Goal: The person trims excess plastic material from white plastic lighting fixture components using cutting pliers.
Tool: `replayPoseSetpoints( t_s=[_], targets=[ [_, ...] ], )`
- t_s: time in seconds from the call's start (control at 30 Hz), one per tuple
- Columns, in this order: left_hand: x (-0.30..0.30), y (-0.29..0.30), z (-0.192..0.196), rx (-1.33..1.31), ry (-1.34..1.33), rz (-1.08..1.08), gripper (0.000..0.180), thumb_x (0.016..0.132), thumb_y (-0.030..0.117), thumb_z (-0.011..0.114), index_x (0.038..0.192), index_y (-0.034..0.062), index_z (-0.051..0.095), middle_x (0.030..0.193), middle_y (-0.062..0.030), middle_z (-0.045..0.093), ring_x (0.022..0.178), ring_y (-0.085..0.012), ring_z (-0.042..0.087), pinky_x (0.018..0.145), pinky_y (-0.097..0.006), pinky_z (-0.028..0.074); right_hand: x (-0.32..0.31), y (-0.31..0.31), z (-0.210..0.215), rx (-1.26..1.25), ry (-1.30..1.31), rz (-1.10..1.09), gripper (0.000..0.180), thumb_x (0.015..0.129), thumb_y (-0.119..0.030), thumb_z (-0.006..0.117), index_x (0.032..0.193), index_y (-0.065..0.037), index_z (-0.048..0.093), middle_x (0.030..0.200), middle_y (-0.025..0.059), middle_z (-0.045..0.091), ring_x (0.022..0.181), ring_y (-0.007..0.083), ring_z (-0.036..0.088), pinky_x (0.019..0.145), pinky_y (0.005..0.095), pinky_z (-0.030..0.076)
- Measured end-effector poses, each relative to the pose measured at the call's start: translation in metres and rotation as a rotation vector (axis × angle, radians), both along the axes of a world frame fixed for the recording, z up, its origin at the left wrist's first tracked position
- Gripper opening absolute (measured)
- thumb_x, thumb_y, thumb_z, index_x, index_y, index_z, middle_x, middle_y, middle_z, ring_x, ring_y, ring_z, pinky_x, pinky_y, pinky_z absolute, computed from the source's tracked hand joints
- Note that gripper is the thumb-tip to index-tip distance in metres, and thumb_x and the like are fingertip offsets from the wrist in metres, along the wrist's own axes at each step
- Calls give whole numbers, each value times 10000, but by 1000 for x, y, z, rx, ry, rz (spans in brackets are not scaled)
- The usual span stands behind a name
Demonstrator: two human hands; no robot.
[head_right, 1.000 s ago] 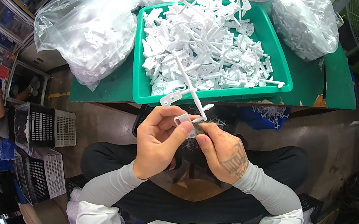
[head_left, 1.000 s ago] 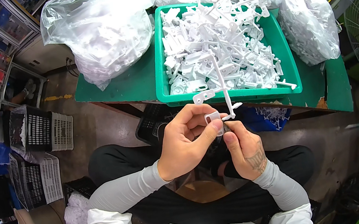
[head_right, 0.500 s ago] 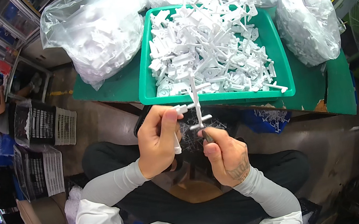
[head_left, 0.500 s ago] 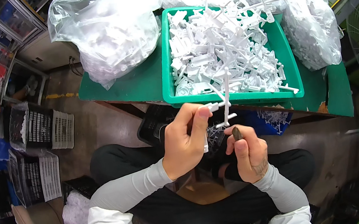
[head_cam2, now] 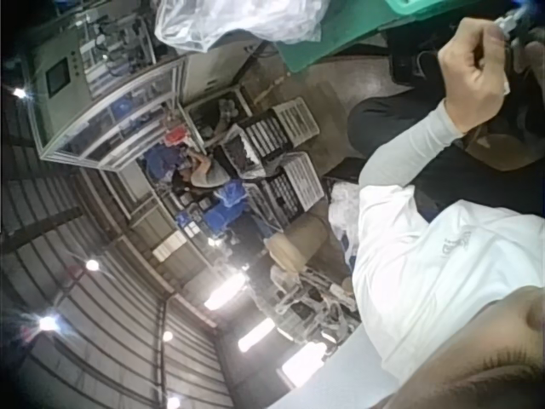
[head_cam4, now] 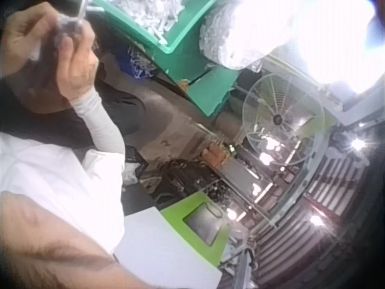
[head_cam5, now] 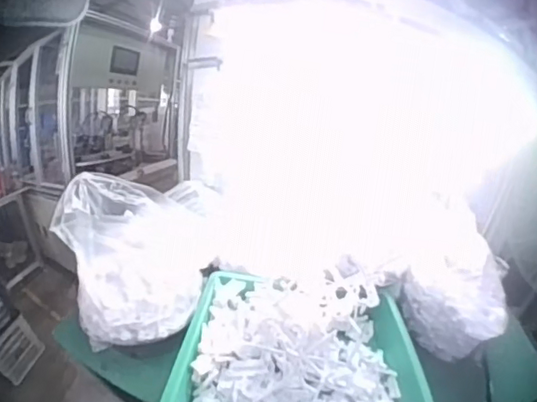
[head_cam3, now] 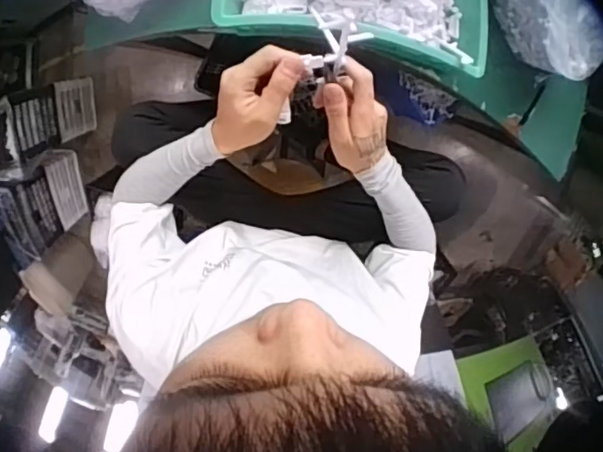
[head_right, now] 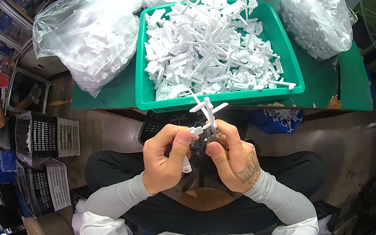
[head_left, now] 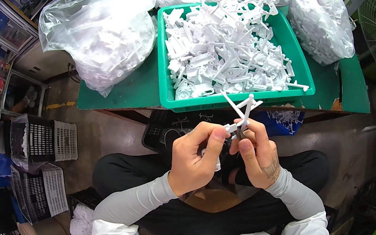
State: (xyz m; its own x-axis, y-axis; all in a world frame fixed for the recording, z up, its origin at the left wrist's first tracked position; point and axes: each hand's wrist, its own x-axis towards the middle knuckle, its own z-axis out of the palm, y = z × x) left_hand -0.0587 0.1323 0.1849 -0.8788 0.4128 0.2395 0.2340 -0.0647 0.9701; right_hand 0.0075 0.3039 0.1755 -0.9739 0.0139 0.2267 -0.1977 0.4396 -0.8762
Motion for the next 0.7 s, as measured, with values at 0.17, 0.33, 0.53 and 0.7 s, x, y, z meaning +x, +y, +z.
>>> replayPoseSetpoints(
  t_s=[0.17, 0.33, 0.53, 0.7],
  targets=[
    [0, -2, 3, -12, -7, 10, 251, 1037, 227, 555, 957, 10, 654, 610, 37, 548, 525, 8, 439, 468, -196, 315, 0, -4, 2, -38, -13, -10, 410, 1057, -255, 471, 1354, 9, 372, 807, 123, 704, 685, 242, 714, 619, 322, 539],
    [0, -4, 4, 2, -43, 10, 229, 1032, 204, 561, 949, 12, 654, 610, 39, 552, 525, 11, 439, 465, -196, 314, 1, -7, 1, -90, 19, -39, 413, 1058, -251, 469, 1359, 11, 365, 811, 121, 705, 688, 237, 714, 623, 317, 540],
    [1, -5, 7, -66, -46, -17, 139, 993, 137, 612, 961, 9, 657, 658, -13, 566, 551, -36, 466, 489, -233, 367, 2, -3, 2, -42, -14, -9, 400, 1060, -248, 464, 1349, 12, 374, 801, 118, 701, 682, 238, 712, 621, 315, 540],
    [-4, -3, 4, -56, 5, -16, 203, 1024, 171, 567, 934, 11, 655, 630, 37, 569, 545, 13, 454, 476, -194, 329, 1, -2, 1, 29, -62, -35, 366, 1053, -229, 474, 1321, 8, 392, 738, 124, 665, 580, 267, 667, 541, 345, 499]
  ],
)
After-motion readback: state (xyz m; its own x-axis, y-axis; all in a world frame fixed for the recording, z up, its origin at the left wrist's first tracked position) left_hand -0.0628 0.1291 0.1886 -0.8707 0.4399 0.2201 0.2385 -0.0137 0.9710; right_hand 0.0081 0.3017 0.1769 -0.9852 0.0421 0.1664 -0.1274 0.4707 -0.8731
